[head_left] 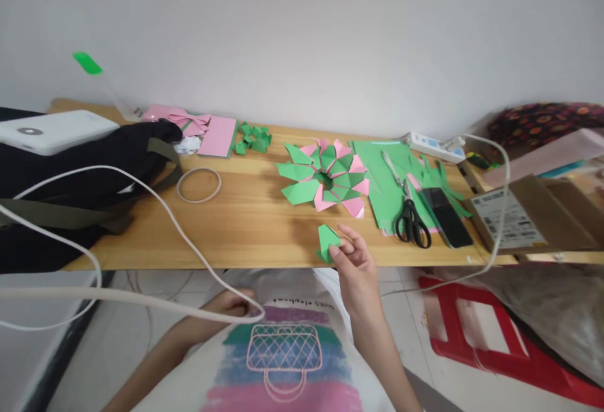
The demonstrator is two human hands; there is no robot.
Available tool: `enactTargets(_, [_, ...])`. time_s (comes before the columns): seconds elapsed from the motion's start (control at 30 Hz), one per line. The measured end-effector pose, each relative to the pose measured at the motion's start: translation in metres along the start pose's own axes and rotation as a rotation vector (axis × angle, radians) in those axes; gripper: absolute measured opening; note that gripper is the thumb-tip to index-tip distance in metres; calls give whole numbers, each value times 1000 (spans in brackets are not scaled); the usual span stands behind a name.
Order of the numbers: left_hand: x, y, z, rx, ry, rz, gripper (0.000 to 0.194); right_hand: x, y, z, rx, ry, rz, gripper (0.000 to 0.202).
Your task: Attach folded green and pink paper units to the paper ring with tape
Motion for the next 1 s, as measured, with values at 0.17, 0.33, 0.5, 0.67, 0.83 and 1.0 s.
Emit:
enactTargets(0.17, [-53, 46, 59, -280, -99, -203, 2, 7, -7, -6, 59, 61, -99, 46])
enactTargets(0.33, [-68, 86, 62, -441, -160, -327, 8, 18, -25, -16, 158, 163, -137, 43])
enactTargets(0.5, [-52, 107, 84, -526, 43, -492, 35, 18, -24, -18, 217, 167, -159, 39])
enactTargets(0.67, [-52, 116, 102, -547, 133, -551, 45, 19, -17, -10, 308, 159, -236, 37])
enactTargets(0.83, [-50, 118, 100, -545, 163, -512, 38, 22, -11, -5, 293, 118, -285, 37])
enactTargets(1.0, [-42, 114, 97, -519, 196, -470, 34, 28, -14, -2, 215, 91, -228, 32])
Point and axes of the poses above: each hand's wrist, its own z-axis towards the middle knuckle, its own x-axis out of the back of the hand, y = z × x, the point moved 5 cm from there along z, towards the middle knuckle, and after that the axes turned 13 degrees about -z, right-handed, at the moved point
